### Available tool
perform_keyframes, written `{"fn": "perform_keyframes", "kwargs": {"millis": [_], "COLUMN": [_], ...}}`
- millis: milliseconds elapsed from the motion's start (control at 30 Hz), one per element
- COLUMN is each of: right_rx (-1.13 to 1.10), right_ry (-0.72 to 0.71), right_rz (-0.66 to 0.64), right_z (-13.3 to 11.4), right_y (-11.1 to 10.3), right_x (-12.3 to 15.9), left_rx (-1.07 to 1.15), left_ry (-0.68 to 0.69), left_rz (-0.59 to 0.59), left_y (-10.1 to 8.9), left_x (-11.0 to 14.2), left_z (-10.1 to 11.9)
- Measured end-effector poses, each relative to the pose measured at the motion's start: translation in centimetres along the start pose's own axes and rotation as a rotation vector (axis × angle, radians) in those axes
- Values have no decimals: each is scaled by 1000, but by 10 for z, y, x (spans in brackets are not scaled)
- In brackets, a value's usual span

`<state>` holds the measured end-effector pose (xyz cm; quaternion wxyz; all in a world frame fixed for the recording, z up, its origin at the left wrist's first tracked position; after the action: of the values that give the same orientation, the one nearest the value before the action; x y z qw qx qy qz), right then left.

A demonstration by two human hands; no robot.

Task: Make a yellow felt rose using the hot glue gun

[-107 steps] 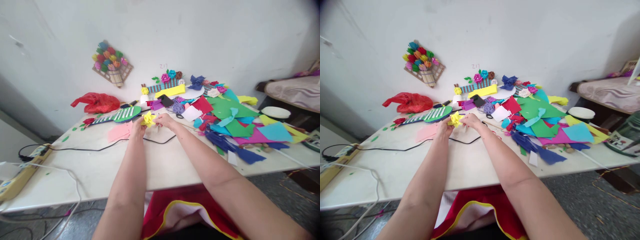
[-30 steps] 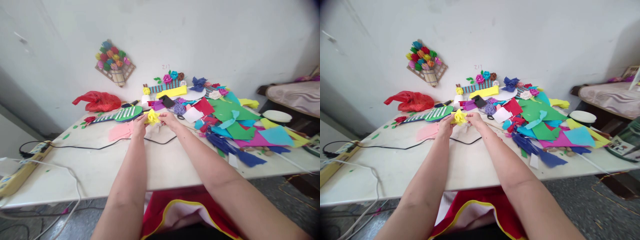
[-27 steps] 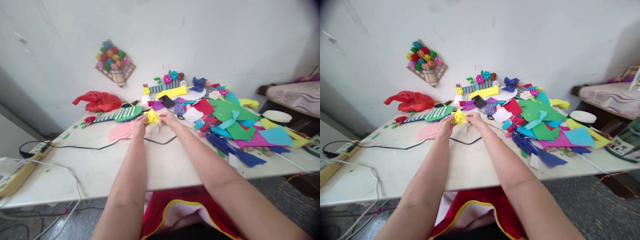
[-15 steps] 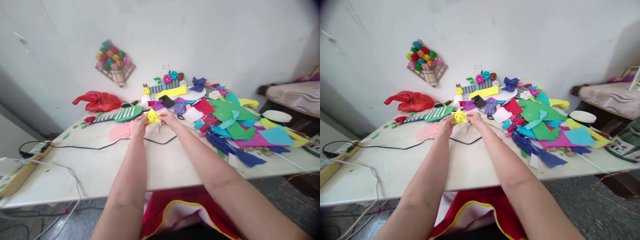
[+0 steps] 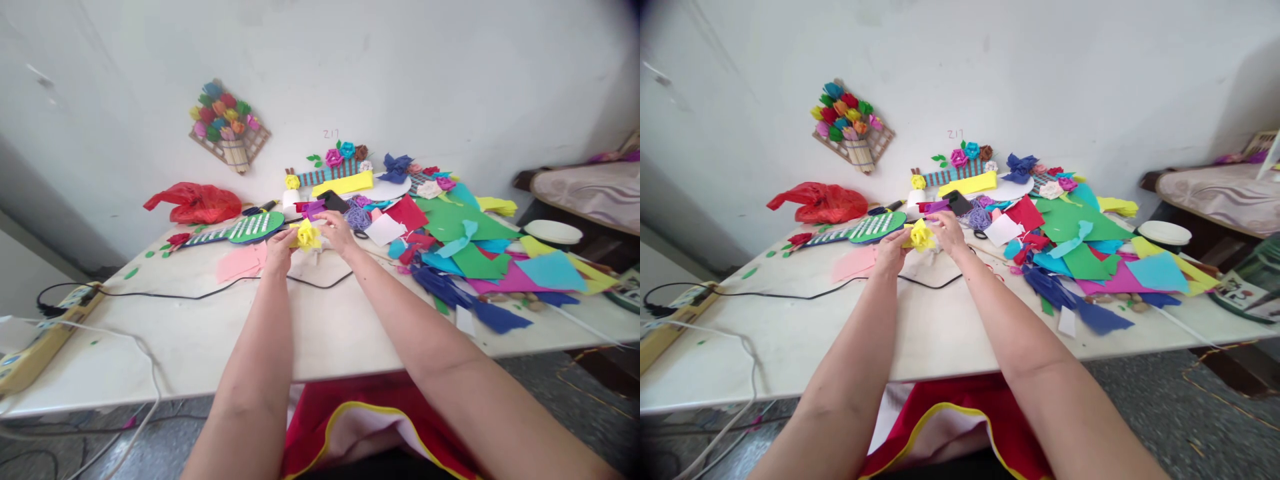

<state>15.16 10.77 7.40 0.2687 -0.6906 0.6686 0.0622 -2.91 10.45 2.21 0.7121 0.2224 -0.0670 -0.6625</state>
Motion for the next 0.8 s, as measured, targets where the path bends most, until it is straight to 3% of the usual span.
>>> {"fn": "perform_keyframes", "kwargs": {"millis": [100,200,600,800], "right_rx": [118,215,249,223], "right_ry": [-128,-169,-208,-197], "right_rz": [-93,-145,-149,-152], "right_z": [-15,-17,-10,-9], "right_y": [13,23,27,26], "right_x": [0,0,-2,-3], "left_rx": [-18,-15,6,62], "left_ry": [-1,-4,-21,-49], "left_rz": [-42,-68,-151,-131], "left_y": [5,9,16,16], "left_x": [1,2,1,1], "left_z": [1,2,-4,-5]}}
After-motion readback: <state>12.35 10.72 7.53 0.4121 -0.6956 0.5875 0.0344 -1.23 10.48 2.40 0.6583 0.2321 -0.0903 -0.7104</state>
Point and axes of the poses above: each hand's wrist, its own x-axis away from the middle knuckle, its own y-axis out of the palm, z = x × y, the point moved 10 cm from there along -x, towards the middle knuckle, and after that the axes turned 5 degrees about -z, right-handed, at the moved point
